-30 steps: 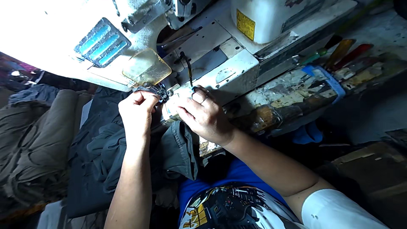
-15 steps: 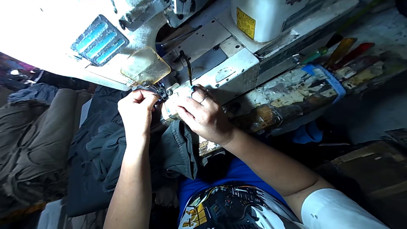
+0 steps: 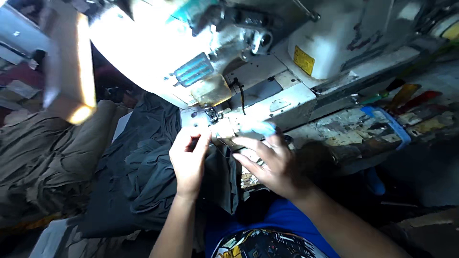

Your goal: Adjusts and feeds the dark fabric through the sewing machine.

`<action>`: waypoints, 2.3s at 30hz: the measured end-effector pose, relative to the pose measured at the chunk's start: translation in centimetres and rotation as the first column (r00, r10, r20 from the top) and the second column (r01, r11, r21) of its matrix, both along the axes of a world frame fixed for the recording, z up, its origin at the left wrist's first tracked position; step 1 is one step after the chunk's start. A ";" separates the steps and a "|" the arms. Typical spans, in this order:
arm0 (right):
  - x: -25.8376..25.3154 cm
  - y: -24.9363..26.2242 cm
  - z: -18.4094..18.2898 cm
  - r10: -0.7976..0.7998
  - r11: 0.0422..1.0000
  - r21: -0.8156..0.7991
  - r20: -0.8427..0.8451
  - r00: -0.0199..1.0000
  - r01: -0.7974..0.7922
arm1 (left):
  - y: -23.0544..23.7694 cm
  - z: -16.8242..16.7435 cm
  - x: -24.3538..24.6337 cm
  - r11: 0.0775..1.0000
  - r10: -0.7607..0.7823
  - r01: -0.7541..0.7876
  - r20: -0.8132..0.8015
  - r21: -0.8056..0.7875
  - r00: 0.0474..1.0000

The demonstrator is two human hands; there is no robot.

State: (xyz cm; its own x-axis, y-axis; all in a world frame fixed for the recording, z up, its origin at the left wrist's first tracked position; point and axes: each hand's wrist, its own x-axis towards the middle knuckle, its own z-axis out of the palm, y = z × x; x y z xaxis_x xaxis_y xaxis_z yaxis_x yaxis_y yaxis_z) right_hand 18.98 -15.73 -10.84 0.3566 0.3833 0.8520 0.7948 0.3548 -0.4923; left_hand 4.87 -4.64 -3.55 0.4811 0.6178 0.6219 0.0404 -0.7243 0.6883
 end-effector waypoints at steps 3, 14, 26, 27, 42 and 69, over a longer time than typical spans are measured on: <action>0.8 -3.2 -2.4 -0.158 0.964 -0.210 0.051 0.986 0.165 | -0.8 -0.9 -0.5 0.996 -0.045 0.038 0.081 0.085 0.996; -1.0 -2.1 1.5 0.203 0.977 -0.001 -0.319 0.926 -0.214 | -1.6 -2.1 -0.7 0.943 -0.068 0.013 0.155 0.331 0.986; -2.7 0.7 3.3 0.410 0.892 0.092 -0.573 0.710 -0.442 | -1.5 -2.4 -1.2 0.892 -0.034 -0.011 0.092 0.452 0.995; -2.7 0.9 3.3 0.410 0.894 0.095 -0.564 0.716 -0.437 | -1.5 -2.4 -1.2 0.891 -0.039 -0.004 0.085 0.455 0.996; -0.4 5.0 2.3 -0.177 0.979 -0.078 0.138 0.975 0.189 | 1.9 -1.8 -0.4 0.940 0.238 -0.234 0.017 0.249 0.971; -0.5 5.9 3.2 -0.274 0.955 -0.103 0.042 0.961 0.277 | 4.1 1.6 3.4 0.935 0.283 -0.337 -0.337 -0.112 0.898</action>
State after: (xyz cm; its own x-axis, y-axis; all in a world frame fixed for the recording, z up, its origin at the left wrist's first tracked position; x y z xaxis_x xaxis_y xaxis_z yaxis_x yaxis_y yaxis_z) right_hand 18.50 -9.88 -7.65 0.4383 0.3626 0.8224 0.8680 0.0667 -0.4921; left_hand 8.28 -0.55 -1.98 0.4000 0.8470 0.3502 0.4750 -0.5183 0.7111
